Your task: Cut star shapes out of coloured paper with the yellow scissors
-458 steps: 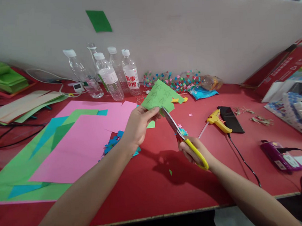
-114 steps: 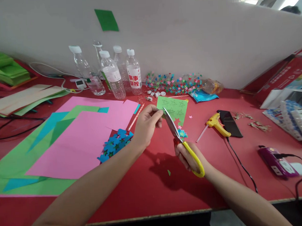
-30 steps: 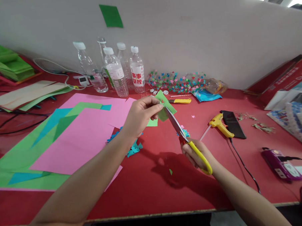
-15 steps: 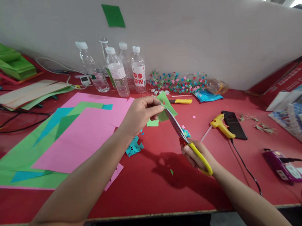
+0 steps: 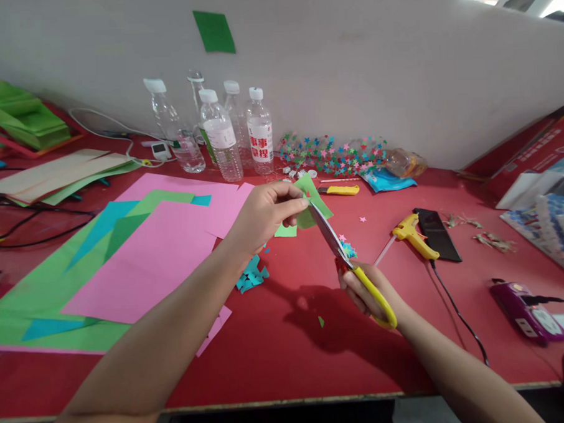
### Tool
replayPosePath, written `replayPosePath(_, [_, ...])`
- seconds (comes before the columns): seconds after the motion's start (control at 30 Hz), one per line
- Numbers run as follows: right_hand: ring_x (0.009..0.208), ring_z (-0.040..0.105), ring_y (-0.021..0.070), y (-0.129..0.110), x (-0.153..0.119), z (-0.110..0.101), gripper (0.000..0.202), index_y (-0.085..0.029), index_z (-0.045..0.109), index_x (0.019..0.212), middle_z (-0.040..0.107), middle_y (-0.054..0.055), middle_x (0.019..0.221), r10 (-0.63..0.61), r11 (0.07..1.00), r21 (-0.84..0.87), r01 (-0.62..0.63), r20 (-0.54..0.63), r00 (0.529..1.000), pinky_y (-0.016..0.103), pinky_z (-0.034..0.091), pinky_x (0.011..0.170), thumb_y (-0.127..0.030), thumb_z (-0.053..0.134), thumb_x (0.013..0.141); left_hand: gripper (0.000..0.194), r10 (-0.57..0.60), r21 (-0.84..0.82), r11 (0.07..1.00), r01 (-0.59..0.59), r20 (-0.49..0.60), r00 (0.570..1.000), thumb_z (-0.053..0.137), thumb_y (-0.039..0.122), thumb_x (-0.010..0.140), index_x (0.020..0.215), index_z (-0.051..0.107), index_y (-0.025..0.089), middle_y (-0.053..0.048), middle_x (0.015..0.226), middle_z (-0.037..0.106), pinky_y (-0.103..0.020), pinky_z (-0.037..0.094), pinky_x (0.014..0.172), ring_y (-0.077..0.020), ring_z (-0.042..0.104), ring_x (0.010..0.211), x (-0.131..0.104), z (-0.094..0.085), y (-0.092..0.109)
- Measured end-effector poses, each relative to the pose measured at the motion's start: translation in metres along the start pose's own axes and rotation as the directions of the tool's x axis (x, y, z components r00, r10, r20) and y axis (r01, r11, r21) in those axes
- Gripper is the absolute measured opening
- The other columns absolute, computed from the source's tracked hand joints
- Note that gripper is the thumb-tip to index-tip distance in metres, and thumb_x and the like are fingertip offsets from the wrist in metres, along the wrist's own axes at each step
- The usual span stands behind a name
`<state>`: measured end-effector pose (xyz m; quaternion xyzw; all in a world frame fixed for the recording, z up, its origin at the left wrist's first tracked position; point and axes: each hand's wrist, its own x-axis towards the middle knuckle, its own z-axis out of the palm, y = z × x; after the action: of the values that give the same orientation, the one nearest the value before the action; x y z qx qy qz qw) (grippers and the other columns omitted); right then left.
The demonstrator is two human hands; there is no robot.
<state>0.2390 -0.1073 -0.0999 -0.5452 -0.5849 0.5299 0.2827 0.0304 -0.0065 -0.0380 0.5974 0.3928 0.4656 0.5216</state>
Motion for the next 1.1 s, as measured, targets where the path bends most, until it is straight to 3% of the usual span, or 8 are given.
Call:
replayPosePath(0.17, [0.030, 0.032, 0.0067, 0.0018, -0.0004, 0.0018, 0.037, -0.023, 0.039, 0.068, 0.037, -0.010, 0.037, 0.065, 0.998, -0.007, -0.065, -0.021, 0.998, 0.019, 0.027, 0.031, -0.056, 0.049, 0.083, 0.010, -0.038, -0.020, 0.999, 0.038, -0.024, 0.999, 0.067, 0.020, 0.070, 0.063, 0.061, 0.015, 0.004, 0.053, 0.051, -0.021, 0.040, 0.050, -0.0060, 0.047, 0.047, 0.0008, 0.0017, 0.0013])
replayPosePath(0.43, [0.029, 0.032, 0.0062, 0.0004, 0.0001, 0.0013, 0.040, -0.023, 0.041, 0.070, 0.039, -0.010, 0.036, 0.016, 1.000, 0.004, -0.016, 0.004, 1.000, 0.019, 0.027, 0.032, -0.060, 0.047, 0.083, 0.010, -0.038, -0.016, 0.999, 0.037, -0.022, 0.999, 0.067, 0.020, 0.070, 0.064, 0.062, 0.015, 0.004, 0.053, 0.051, -0.022, 0.041, 0.050, -0.0061, 0.047, 0.047, 0.0010, 0.0033, -0.0008])
replayPosePath(0.8, [0.028, 0.032, 0.0064, -0.0005, 0.0019, 0.0021, 0.031, -0.023, 0.039, 0.067, 0.037, -0.010, 0.037, 0.100, 0.995, -0.024, -0.101, -0.056, 0.993, 0.018, 0.026, 0.030, -0.048, 0.048, 0.082, 0.009, -0.043, -0.052, 0.998, 0.041, -0.030, 0.999, 0.068, 0.022, 0.070, 0.065, 0.063, 0.016, 0.003, 0.053, 0.053, -0.023, 0.041, 0.051, -0.0073, 0.049, 0.047, 0.0020, 0.0045, -0.0048])
replayPosePath(1.1, [0.029, 0.031, 0.0071, 0.0005, 0.0015, -0.0055, 0.041, -0.024, 0.039, 0.066, 0.037, -0.009, 0.036, -0.001, 1.000, -0.025, 0.001, -0.009, 1.000, 0.020, 0.027, 0.033, -0.060, 0.049, 0.082, 0.008, -0.020, -0.074, 0.997, 0.022, 0.034, 0.999, 0.067, 0.021, 0.073, 0.066, 0.064, 0.016, 0.002, 0.054, 0.056, -0.022, 0.044, 0.054, -0.0085, 0.053, 0.051, 0.0039, -0.0034, -0.0033])
